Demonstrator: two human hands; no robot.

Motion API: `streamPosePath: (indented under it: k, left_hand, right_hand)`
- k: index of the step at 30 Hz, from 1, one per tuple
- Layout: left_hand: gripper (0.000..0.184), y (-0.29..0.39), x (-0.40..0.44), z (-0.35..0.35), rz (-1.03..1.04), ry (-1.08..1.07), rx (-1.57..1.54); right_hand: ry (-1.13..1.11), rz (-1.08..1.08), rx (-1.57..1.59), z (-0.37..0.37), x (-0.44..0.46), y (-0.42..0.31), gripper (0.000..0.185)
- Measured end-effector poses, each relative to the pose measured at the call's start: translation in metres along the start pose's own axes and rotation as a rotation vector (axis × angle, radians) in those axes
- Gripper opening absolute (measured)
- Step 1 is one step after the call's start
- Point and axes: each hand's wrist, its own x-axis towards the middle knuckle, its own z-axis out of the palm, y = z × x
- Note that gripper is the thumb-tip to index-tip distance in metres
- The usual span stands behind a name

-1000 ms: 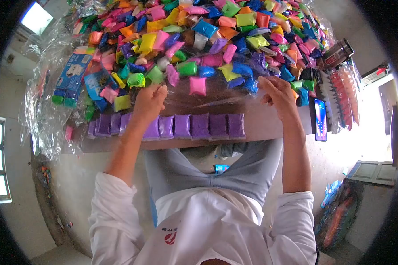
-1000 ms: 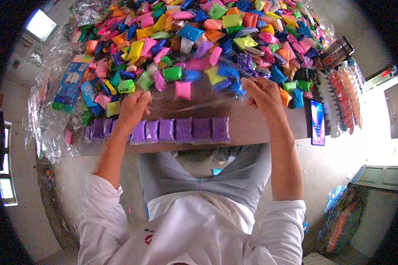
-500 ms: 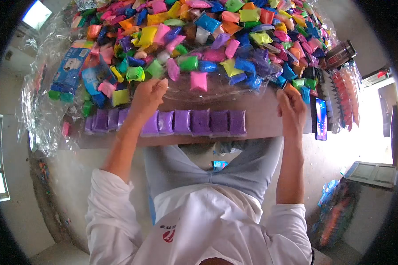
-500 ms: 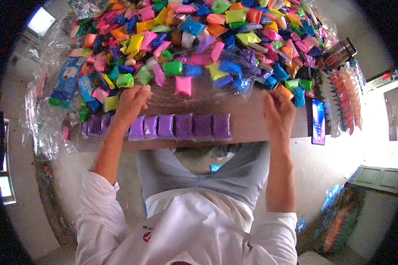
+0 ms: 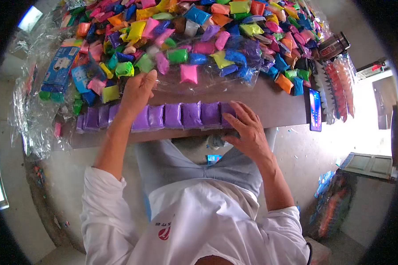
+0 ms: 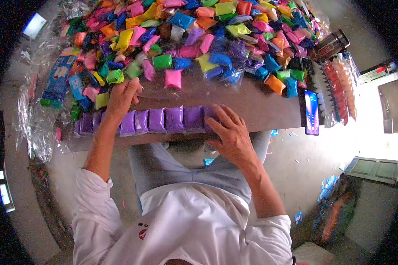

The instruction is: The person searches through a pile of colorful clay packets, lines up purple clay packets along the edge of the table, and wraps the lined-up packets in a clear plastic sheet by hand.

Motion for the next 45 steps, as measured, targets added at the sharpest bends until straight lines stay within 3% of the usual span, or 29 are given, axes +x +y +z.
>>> streamPosePath:
  k: [9, 15, 17, 18, 20, 23, 31, 33, 36, 45]
  left_hand:
    - [0.051, -0.003, -0.004, 0.000, -0.025, -0.007, -0.038]
    - [0.049, -0.004, -0.004, 0.005, -0.013, -0.017, -0.078]
    - [0.049, -0.002, -0.005, 0.006, -0.013, -0.023, -0.085]
    - [0.049, 0.000, -0.006, 0.006, -0.023, -0.024, -0.086]
    - [0.049, 0.001, -0.007, 0.007, -0.035, -0.024, -0.086]
    - [0.049, -0.001, -0.007, 0.007, -0.034, -0.013, -0.081]
    - [0.047, 0.002, -0.009, 0.006, -0.023, -0.004, -0.036]
    - [0.047, -0.004, -0.007, 0.008, -0.012, -0.006, -0.050]
    - [0.046, -0.002, -0.007, 0.007, -0.004, -0.006, -0.052]
    - [0.044, -0.007, -0.006, 0.006, -0.014, -0.006, -0.058]
  right_hand:
    - [0.027, -0.096, 0.031, 0.000, -0.011, 0.020, 0.045]
    - [0.166, 0.072, 0.187, 0.003, -0.010, 0.015, 0.034]
    - [0.266, 0.215, 0.285, 0.005, -0.007, -0.001, 0.032]
    - [0.265, 0.214, 0.286, 0.009, -0.005, -0.005, 0.032]
    - [0.396, -0.022, 0.138, 0.021, -0.001, -0.012, 0.033]
    - [0.380, -0.173, -0.011, 0.041, 0.006, -0.019, 0.035]
    - [0.199, -0.188, -0.041, 0.037, 0.015, -0.019, 0.046]
    - [0.013, -0.198, 0.043, 0.031, 0.022, -0.015, 0.055]
    - [-0.083, -0.253, 0.075, 0.024, 0.036, -0.010, 0.060]
    - [0.027, -0.299, 0.100, 0.029, 0.033, 0.007, 0.047]
